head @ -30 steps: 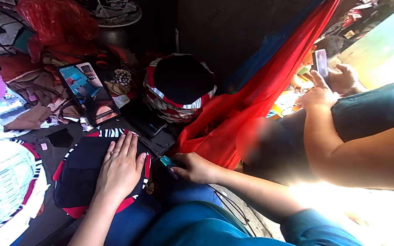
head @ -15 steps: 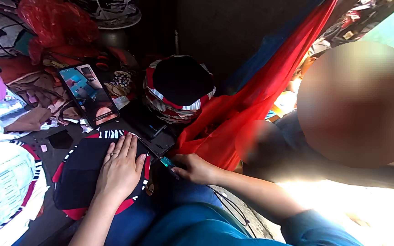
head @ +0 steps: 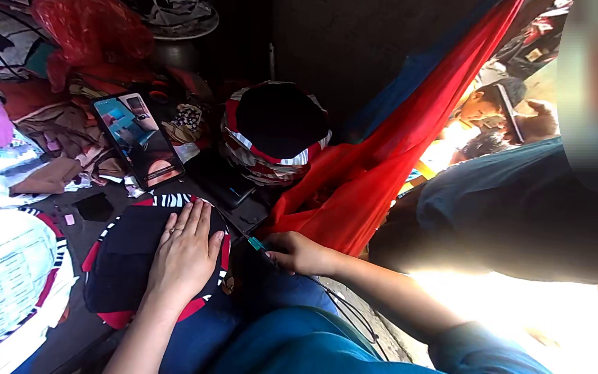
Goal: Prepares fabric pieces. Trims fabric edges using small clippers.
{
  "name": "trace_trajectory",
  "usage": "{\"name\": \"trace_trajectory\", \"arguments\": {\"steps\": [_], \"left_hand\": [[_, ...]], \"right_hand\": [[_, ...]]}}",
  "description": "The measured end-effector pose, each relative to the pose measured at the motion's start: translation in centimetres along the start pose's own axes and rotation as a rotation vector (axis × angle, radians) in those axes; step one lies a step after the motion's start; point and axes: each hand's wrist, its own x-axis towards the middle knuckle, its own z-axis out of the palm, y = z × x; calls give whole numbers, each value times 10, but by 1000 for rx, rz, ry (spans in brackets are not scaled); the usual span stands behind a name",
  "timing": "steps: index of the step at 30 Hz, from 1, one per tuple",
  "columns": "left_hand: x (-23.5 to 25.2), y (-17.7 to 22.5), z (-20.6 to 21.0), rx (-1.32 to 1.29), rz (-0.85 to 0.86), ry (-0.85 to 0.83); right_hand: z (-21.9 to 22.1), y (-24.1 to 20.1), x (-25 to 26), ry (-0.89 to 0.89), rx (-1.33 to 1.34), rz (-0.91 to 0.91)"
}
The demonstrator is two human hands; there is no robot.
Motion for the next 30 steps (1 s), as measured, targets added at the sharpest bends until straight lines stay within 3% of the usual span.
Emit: {"name": "trace_trajectory", "arguments": {"steps": [20,25,28,30], "left_hand": [[0,0,0,-17,-8,-9],[6,9,-18,-19,-54,-170],[1,2,-2,-14,-14,-18],[1,1,0,-11,-4,-6]], "right_hand": [[0,-8,6,49,-176,-14],[1,-8,5,87,-234,-44],[1,-4,5,95,-189,-54],[1,-3,5,73,-87,-25]]}}
